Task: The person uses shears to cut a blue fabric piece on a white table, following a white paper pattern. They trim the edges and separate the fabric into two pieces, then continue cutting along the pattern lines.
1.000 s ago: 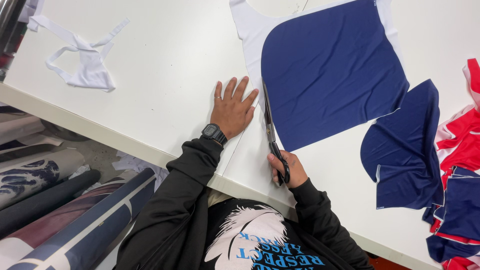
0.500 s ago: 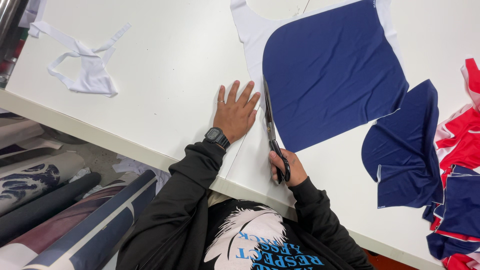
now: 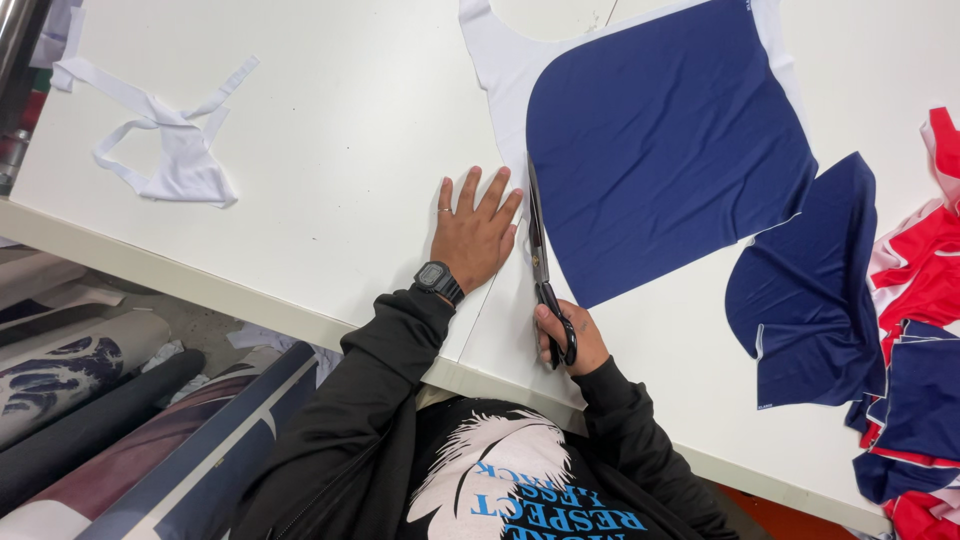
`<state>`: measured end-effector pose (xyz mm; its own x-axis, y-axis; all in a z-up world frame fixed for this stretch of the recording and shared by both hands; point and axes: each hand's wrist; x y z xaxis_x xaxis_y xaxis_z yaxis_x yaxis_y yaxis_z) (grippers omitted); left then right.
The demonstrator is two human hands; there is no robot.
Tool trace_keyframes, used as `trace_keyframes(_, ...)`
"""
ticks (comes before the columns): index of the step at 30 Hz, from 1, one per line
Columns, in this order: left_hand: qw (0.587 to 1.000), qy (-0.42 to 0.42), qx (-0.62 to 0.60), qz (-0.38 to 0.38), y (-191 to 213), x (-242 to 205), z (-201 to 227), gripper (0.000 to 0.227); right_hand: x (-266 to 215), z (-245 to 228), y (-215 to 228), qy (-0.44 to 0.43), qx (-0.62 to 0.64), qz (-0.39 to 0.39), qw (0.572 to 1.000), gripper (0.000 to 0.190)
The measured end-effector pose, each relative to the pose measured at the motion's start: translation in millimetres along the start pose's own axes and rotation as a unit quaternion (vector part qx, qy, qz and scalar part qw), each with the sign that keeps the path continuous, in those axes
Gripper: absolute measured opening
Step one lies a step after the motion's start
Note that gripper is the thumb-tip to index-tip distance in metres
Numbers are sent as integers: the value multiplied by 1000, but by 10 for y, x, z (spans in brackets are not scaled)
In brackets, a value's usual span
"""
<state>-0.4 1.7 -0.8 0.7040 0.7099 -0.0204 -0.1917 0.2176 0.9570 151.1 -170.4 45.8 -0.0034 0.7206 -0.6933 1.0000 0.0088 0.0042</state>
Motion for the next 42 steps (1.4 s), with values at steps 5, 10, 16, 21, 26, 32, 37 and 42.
trace_keyframes(5,1000,0,1,4,19,-1,-11,52,2,-10,-45,-4,10,4,1000,46)
trace_keyframes(10,1000,-7,-5,10,50,-20,20,53,8,-4,-62,-7,16,-3,1000,43)
trace_keyframes(16,998,-30,-43,22,171,190,-169,56,-3,-24,-73,4,34,0,999,47)
trace_keyframes(21,997,-69,17,15,206,373,-432,53,47,-85,-93,1,15,17,1000,50)
trace_keyframes(26,997,-73,11,12,147,343,-444,53,110,-88,-120,0,28,23,999,50)
trace_keyframes(32,997,-73,11,6,163,359,-451,53,151,-126,-161,-3,39,28,999,49)
trace_keyframes(37,998,-68,6,-7,167,357,-451,53,157,-159,-181,-15,15,37,999,46)
trace_keyframes(42,998,-66,1,-2,177,356,-447,52,147,-185,-203,-5,24,30,999,46)
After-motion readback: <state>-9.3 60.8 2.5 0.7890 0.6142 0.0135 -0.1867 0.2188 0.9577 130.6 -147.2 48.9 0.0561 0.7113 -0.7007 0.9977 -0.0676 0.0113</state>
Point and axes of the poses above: each hand's wrist, its own x-axis towards the middle knuckle, its own y-axis out of the back of the hand, z = x × y, and after that the axes turned 8 degrees about -z, right-handed
